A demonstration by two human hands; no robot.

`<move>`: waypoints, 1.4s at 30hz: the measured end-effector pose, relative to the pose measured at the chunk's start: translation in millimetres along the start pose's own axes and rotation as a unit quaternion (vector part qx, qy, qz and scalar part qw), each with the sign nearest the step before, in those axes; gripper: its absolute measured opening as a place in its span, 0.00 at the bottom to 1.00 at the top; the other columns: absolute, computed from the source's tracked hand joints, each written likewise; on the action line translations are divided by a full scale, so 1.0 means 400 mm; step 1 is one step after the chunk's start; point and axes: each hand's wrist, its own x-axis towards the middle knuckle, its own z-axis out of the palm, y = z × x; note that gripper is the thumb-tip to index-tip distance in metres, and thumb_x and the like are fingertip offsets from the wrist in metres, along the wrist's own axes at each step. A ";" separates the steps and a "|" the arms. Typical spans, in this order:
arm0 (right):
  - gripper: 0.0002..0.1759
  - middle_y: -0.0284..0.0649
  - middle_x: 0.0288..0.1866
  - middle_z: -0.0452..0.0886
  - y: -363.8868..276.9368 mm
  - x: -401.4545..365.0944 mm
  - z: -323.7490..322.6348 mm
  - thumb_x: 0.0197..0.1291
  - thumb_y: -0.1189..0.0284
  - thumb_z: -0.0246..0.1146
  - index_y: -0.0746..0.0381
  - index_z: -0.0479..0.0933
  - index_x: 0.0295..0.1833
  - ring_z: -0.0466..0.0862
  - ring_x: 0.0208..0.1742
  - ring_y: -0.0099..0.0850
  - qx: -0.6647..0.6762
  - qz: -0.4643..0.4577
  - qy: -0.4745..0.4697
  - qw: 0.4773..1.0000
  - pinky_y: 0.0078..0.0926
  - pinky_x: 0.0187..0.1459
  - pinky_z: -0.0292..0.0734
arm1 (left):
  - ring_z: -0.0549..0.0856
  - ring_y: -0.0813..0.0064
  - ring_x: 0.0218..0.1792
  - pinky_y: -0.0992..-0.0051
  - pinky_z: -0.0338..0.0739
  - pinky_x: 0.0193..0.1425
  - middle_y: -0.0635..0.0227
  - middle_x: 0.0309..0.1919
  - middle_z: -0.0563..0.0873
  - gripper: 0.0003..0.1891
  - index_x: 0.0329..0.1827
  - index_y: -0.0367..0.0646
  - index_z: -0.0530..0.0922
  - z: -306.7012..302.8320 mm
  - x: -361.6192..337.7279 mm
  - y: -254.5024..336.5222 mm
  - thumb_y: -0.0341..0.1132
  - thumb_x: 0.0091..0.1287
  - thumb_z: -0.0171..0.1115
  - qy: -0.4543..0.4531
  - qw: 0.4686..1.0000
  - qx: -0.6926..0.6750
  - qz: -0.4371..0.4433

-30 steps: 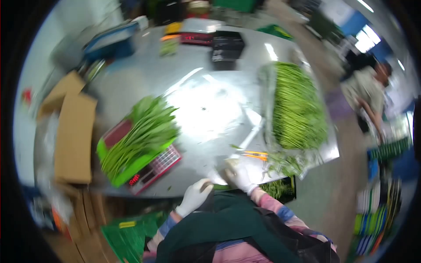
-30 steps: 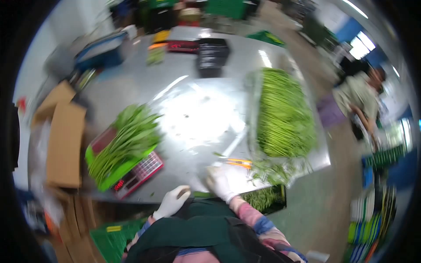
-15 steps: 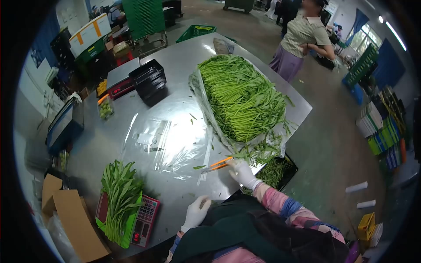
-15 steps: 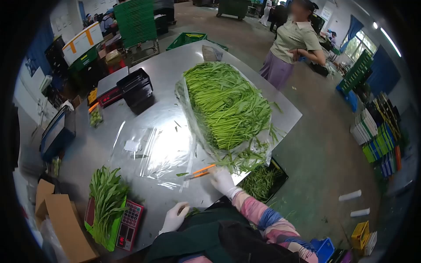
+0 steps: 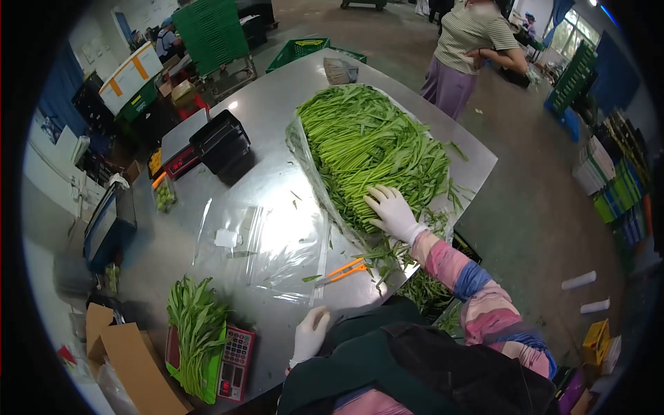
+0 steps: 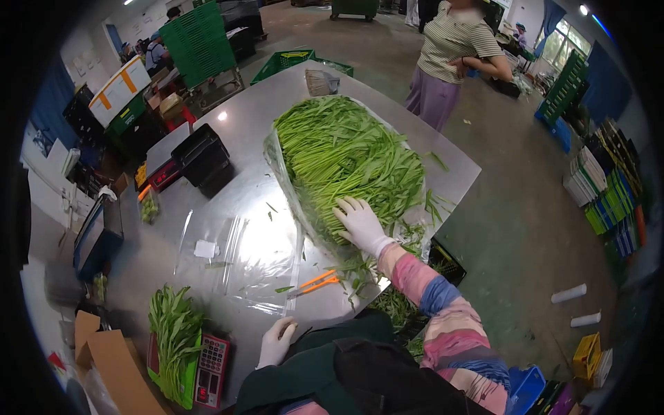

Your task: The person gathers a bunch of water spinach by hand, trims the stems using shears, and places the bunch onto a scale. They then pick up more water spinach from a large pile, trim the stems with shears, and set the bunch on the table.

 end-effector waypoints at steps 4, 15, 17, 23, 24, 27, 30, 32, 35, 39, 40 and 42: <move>0.50 0.43 0.67 0.73 0.021 0.027 -0.006 0.47 0.50 0.75 0.61 0.66 0.74 0.71 0.68 0.42 -0.052 0.003 -0.056 0.997 0.44 0.70 0.64 | 0.88 0.72 0.49 0.73 0.80 0.57 0.59 0.45 0.90 0.14 0.57 0.36 0.81 0.019 0.016 0.012 0.34 0.73 0.62 -0.002 1.000 0.009 -0.004; 0.41 0.41 0.55 0.77 0.014 0.004 0.001 0.46 0.53 0.76 0.62 0.74 0.64 0.77 0.57 0.39 -0.021 0.022 -0.104 0.994 0.38 0.62 0.67 | 0.88 0.72 0.50 0.74 0.79 0.56 0.58 0.46 0.89 0.15 0.57 0.36 0.81 0.077 0.068 0.041 0.35 0.74 0.62 -0.038 0.999 0.030 -0.004; 0.34 0.41 0.49 0.78 0.018 -0.032 0.013 0.45 0.56 0.77 0.60 0.77 0.57 0.78 0.54 0.39 -0.018 0.001 -0.106 0.994 0.37 0.60 0.68 | 0.88 0.71 0.51 0.74 0.79 0.57 0.58 0.47 0.89 0.15 0.58 0.36 0.81 0.091 0.083 0.034 0.35 0.74 0.63 -0.037 0.999 0.029 0.005; 0.22 0.39 0.43 0.79 0.039 0.010 -0.012 0.46 0.61 0.76 0.58 0.78 0.44 0.78 0.50 0.38 -0.002 0.018 -0.103 0.994 0.34 0.53 0.70 | 0.87 0.69 0.52 0.72 0.79 0.58 0.57 0.48 0.89 0.17 0.59 0.35 0.80 0.117 0.099 0.062 0.37 0.74 0.62 -0.060 0.997 0.052 0.003; 0.21 0.39 0.42 0.79 0.046 0.023 -0.021 0.47 0.62 0.75 0.58 0.78 0.43 0.78 0.49 0.38 -0.004 0.021 -0.105 0.994 0.34 0.52 0.71 | 0.88 0.66 0.52 0.71 0.79 0.58 0.55 0.48 0.88 0.17 0.59 0.36 0.80 0.119 0.102 0.069 0.38 0.73 0.62 -0.064 0.997 0.050 -0.002; 0.20 0.44 0.41 0.81 0.081 0.046 -0.046 0.48 0.63 0.74 0.59 0.77 0.44 0.82 0.47 0.43 0.105 0.060 -0.077 0.990 0.38 0.52 0.73 | 0.88 0.60 0.52 0.68 0.80 0.57 0.51 0.48 0.88 0.17 0.58 0.36 0.80 0.131 0.108 0.089 0.39 0.73 0.63 -0.076 0.996 0.047 -0.007; 0.25 0.46 0.38 0.84 0.104 0.068 -0.069 0.51 0.60 0.74 0.60 0.76 0.51 0.86 0.42 0.46 0.158 0.088 -0.096 0.979 0.43 0.46 0.78 | 0.88 0.58 0.52 0.66 0.79 0.57 0.52 0.47 0.88 0.17 0.57 0.35 0.80 0.138 0.132 0.115 0.38 0.72 0.63 -0.088 0.994 0.058 0.037; 0.27 0.45 0.36 0.85 0.113 0.089 -0.081 0.52 0.59 0.73 0.60 0.75 0.54 0.86 0.40 0.46 0.154 0.102 -0.144 0.972 0.43 0.42 0.80 | 0.87 0.56 0.52 0.65 0.79 0.57 0.52 0.46 0.88 0.17 0.58 0.36 0.80 0.141 0.166 0.128 0.38 0.72 0.62 -0.097 0.989 0.062 0.095; 0.27 0.46 0.35 0.86 0.130 0.101 -0.066 0.51 0.60 0.73 0.60 0.77 0.53 0.87 0.39 0.47 0.164 0.074 -0.096 0.979 0.42 0.41 0.81 | 0.86 0.53 0.51 0.63 0.78 0.58 0.54 0.46 0.87 0.18 0.60 0.38 0.79 0.174 0.246 0.153 0.37 0.70 0.63 -0.055 0.969 0.125 0.204; 0.26 0.48 0.37 0.86 0.150 0.122 -0.077 0.50 0.60 0.74 0.61 0.77 0.52 0.87 0.40 0.47 0.186 0.091 -0.077 0.975 0.41 0.44 0.82 | 0.76 0.50 0.64 0.59 0.72 0.66 0.52 0.61 0.79 0.22 0.61 0.36 0.76 0.255 0.361 0.311 0.33 0.64 0.67 0.017 0.898 0.244 0.365; 0.26 0.48 0.37 0.86 0.155 0.127 -0.077 0.50 0.60 0.74 0.61 0.77 0.52 0.87 0.41 0.48 0.191 0.098 -0.073 0.974 0.42 0.44 0.82 | 0.76 0.50 0.63 0.58 0.72 0.65 0.52 0.60 0.79 0.22 0.61 0.36 0.76 0.278 0.395 0.340 0.33 0.64 0.66 0.017 0.875 0.261 0.408; 0.27 0.49 0.37 0.86 0.161 0.130 -0.079 0.51 0.61 0.73 0.61 0.77 0.54 0.87 0.40 0.48 0.214 0.103 -0.070 0.969 0.42 0.44 0.82 | 0.76 0.50 0.62 0.56 0.71 0.64 0.52 0.57 0.79 0.23 0.60 0.35 0.76 0.319 0.456 0.393 0.33 0.63 0.66 0.015 0.819 0.293 0.494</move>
